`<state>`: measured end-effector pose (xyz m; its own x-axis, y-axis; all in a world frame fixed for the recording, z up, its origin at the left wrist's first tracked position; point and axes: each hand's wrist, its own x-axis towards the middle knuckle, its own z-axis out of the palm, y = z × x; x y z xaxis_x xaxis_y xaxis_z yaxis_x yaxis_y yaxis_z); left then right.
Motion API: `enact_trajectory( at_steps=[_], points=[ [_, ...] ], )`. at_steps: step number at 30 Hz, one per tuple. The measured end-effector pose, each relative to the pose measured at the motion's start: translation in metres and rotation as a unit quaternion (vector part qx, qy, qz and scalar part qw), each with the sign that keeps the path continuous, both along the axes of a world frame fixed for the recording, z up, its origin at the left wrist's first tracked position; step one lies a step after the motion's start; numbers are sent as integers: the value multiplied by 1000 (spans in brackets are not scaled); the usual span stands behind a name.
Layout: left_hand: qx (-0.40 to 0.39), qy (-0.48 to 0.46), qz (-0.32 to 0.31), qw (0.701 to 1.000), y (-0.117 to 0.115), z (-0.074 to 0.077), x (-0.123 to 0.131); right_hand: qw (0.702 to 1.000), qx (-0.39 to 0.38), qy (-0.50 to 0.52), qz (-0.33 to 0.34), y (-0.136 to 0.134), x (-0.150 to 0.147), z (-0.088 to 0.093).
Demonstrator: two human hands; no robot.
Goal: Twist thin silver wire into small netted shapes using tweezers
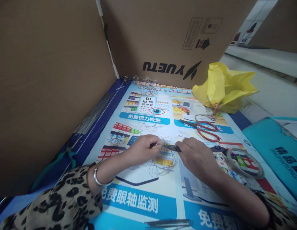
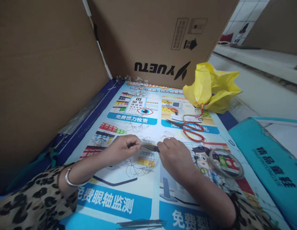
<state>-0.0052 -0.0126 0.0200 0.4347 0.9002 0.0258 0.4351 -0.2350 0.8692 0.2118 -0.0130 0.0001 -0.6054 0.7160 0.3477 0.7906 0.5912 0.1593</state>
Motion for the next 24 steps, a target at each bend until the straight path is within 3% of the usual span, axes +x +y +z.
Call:
enact_trajectory(
  at_steps=[10, 19, 24],
  points=[
    [-53, -28, -38, 998, 3, -7, -4, 1000, -13, -1, 21, 4, 1, 3],
    [-140, -55, -70, 986, 3, -6, -5, 998, 3, -18, 53, 5, 0, 4],
    [-149, -59, -83, 984, 3, -2, -6, 998, -5, -28, 60, 5, 0, 7]
  ],
)
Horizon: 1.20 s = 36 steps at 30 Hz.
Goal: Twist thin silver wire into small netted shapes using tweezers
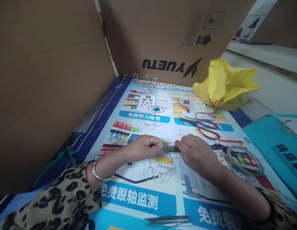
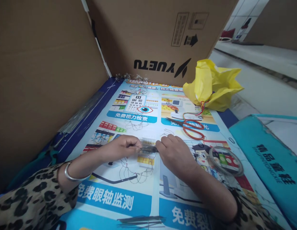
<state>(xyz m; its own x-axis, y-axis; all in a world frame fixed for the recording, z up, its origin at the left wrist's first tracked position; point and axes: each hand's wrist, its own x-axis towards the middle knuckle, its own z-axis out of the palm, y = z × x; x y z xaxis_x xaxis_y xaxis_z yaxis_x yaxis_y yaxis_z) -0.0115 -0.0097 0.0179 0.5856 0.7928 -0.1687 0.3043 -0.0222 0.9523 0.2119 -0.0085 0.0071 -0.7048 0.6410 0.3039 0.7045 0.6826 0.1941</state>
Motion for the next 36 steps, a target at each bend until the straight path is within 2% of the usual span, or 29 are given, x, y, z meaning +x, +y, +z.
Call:
enact_trajectory(
  at_steps=[18, 31, 36],
  points=[
    [-50, -1, -41, 998, 0, 5, -2, 999, -25, -3, 32, 2, 0, -5],
    [-51, -4, -25, 998, -1, 3, -1, 999, -36, -3, 23, 1, 0, -9],
    [-46, -5, 8, 999, -1, 5, -1, 1000, 2, 28, 10, 5, 5, -8]
  ],
)
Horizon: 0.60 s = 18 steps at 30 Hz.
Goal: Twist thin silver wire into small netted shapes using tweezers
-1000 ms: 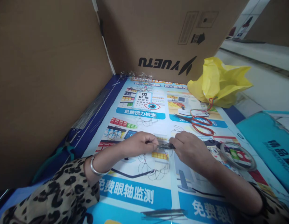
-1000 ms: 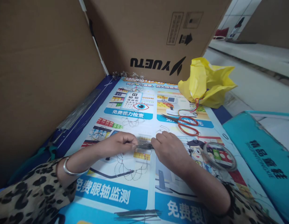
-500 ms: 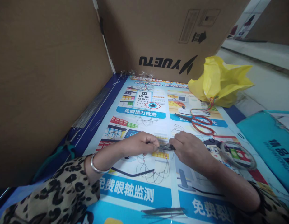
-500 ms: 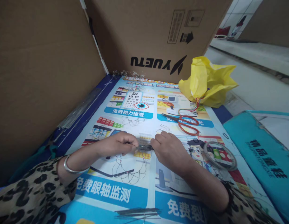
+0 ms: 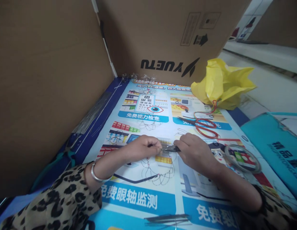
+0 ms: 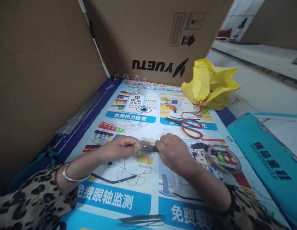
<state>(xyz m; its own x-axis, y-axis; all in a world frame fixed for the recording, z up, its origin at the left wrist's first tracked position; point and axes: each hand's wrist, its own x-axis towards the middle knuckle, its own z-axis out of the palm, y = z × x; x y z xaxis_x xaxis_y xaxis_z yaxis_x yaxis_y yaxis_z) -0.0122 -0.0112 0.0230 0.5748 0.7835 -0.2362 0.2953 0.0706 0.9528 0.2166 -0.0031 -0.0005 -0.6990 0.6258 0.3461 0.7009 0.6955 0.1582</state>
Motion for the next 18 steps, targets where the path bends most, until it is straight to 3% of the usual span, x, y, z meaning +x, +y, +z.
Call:
enact_trajectory(
  at_steps=[5, 12, 18],
  points=[
    [-1, 14, 31, 999, 2, 5, -2, 999, -8, 32, -11, 11, 11, 0],
    [13, 36, 16, 999, 2, 1, -1, 997, -75, 28, -17, 14, 11, -3],
    [18, 47, 10, 999, 2, 0, -1, 999, -36, 14, -17, 12, 10, -5]
  ],
)
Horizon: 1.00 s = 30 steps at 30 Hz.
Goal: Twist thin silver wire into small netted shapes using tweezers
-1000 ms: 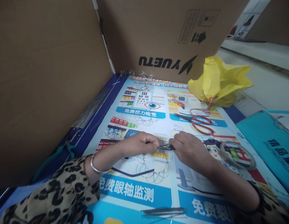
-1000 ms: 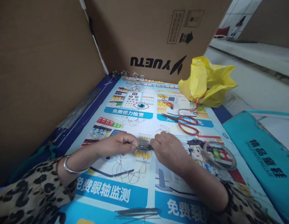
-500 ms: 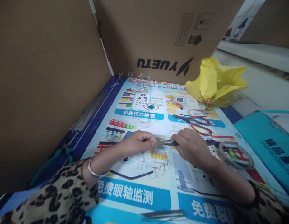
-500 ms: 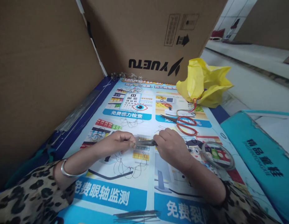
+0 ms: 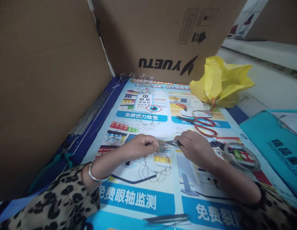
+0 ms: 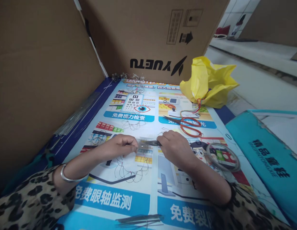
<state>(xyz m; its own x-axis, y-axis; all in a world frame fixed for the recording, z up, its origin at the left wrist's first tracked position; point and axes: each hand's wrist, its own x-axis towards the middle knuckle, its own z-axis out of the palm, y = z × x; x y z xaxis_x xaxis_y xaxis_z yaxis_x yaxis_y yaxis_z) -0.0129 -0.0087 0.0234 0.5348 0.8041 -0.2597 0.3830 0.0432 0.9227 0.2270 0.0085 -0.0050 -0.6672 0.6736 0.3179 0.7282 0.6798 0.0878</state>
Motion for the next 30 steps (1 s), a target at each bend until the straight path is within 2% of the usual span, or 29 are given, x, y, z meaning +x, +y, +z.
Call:
enact_trajectory(
  at_steps=[7, 10, 14, 17, 23, 30],
  points=[
    [17, 0, 9, 1000, -1, -4, 2, 993, 116, -6, -28, 1, 4, 4],
    [-9, -24, 23, 999, -1, -3, 1, 996, 83, -5, -32, 4, 4, 5],
    [-41, -66, 36, 996, 1, 0, -1, 999, -25, 21, -7, 7, 5, 2],
    [-50, -77, 34, 995, 1, -1, -2, 996, -74, 49, 14, 6, 3, 0],
    [-61, -93, 21, 994, 1, -2, 0, 995, -82, 54, 23, 4, -1, -3],
    [-64, -92, 26, 993, 0, -2, 0, 998, -34, 56, 20, 1, -1, -6]
  ],
)
